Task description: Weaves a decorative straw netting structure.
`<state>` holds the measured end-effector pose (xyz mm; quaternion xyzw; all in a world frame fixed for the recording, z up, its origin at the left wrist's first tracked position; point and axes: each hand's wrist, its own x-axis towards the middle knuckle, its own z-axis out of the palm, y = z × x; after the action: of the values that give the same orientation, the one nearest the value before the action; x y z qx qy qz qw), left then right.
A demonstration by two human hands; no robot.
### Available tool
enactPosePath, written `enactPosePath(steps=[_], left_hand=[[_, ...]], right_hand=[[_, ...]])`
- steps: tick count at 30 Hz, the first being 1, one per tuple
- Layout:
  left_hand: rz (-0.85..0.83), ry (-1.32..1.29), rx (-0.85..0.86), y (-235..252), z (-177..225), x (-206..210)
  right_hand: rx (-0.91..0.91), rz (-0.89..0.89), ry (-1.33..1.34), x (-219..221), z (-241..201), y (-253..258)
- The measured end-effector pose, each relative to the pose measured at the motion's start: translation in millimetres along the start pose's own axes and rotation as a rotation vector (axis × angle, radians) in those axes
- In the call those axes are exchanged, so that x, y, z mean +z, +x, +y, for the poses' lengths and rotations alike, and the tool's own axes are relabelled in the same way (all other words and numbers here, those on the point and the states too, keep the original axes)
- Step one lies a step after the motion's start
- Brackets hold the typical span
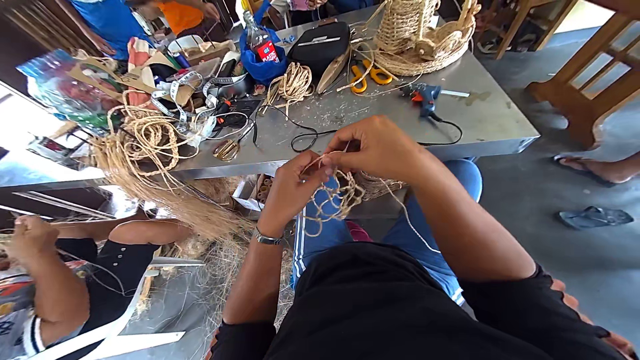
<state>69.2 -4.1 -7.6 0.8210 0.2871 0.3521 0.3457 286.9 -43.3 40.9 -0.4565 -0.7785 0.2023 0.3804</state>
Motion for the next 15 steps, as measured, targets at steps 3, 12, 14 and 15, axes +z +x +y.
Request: enactPosePath(steps=[3, 12, 14, 15], left_hand=[[-0.034, -0.254, -0.014, -1.1, -6.4, -0.3], [-0.054, -0.54, -0.07, -3.5, -19.7, -2.0], [-0.052, -0.577, -0.068, -3.6, -20.8, 0.5], [-0.055, -0.604, -0.064, -3.9, -20.8, 1.7]], right_hand=[[0.065, -0.143, 0.074, -11.5, 9.5, -5.6], [0.113, -0.386, 0.165, -21.1, 47.9, -13.7], [0.082, -0.342, 0.192, -15.9, 45.2, -12.7], [0.065, -0.305, 0.18, -12.9, 43.2, -11.8]])
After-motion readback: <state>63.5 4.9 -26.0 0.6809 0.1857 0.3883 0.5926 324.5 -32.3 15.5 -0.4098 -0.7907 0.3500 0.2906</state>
